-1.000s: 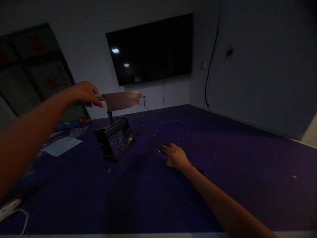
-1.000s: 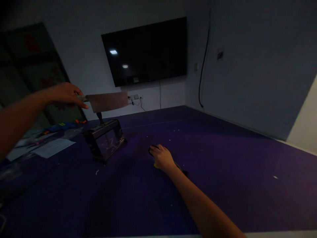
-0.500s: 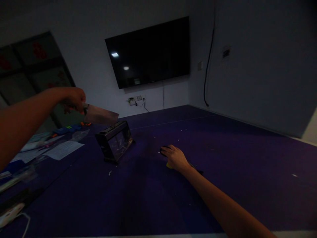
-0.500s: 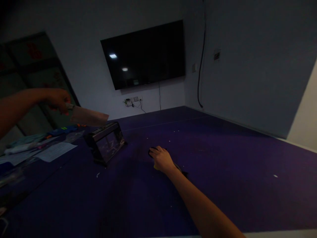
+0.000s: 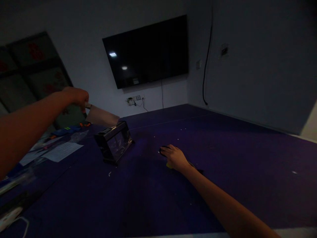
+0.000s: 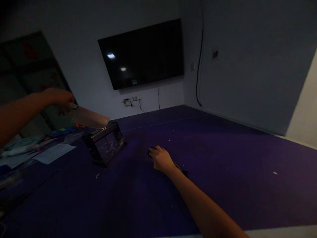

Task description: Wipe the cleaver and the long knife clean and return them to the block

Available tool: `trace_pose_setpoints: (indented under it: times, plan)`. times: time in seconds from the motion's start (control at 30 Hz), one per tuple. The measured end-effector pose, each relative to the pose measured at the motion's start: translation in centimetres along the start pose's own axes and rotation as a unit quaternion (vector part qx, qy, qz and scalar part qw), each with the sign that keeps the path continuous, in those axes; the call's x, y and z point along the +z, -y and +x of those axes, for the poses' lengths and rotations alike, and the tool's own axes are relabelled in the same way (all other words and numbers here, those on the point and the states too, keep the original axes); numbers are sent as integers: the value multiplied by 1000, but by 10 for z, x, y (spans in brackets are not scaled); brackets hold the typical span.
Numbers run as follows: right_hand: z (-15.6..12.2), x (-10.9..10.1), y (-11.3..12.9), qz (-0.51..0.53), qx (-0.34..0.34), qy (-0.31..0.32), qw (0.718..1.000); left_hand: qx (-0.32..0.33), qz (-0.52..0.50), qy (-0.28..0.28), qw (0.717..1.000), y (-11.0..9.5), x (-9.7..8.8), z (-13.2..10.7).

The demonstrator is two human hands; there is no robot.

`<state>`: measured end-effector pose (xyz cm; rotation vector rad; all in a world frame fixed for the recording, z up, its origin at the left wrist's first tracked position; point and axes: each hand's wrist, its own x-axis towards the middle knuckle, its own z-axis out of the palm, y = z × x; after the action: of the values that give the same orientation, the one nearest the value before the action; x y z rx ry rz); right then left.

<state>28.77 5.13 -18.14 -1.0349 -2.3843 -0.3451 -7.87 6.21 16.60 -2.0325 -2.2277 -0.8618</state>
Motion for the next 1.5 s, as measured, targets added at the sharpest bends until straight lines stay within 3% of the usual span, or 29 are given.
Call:
trace_pose_setpoints:
  times: [0.03, 0.1, 0.17, 0.3, 0.4, 0.57, 0.73, 0.87, 1.0, 1.17, 1.3, 1.4, 1.5]
  plan:
    - [0, 0, 0, -1, 0, 2, 1000, -20, 121, -6, 992, -4, 2, 0]
    - [0, 0, 0, -3, 0, 5, 1000, -24, 314, -9, 949, -10, 9, 1]
    - [0, 0, 0, -2, 2, 8, 1000, 27, 388, -16, 921, -13, 17, 3]
    - [0, -2, 1, 5, 8, 14, 1000, 158, 435, -56, 884, -10, 34, 12]
    - [0, -2, 2, 9, 7, 19, 1000, 221, 455, -57, 861, -10, 46, 22]
    - [-1, 1, 2, 14, 6, 13, 1000, 283, 428, -58, 856, -13, 65, 34]
    - [-1, 2, 2, 15, 1, 16, 1000, 299, 427, -73, 850, -12, 91, 48]
    - [0, 1, 3, 11, 0, 26, 1000, 314, 445, -65, 836, -6, 123, 59]
    - [0, 1, 3, 17, 4, 28, 999, 337, 479, -49, 809, 7, 157, 56]
    - [0, 2, 3, 26, 5, 33, 999, 341, 490, -44, 801, 20, 187, 42]
    - [0, 3, 3, 26, 4, 30, 999, 341, 491, -44, 800, 22, 194, 38]
    - [0, 2, 3, 28, 3, 32, 999, 342, 488, -38, 802, 19, 190, 38]
    - [0, 2, 2, 29, 2, 37, 999, 327, 466, -72, 819, 12, 182, 32]
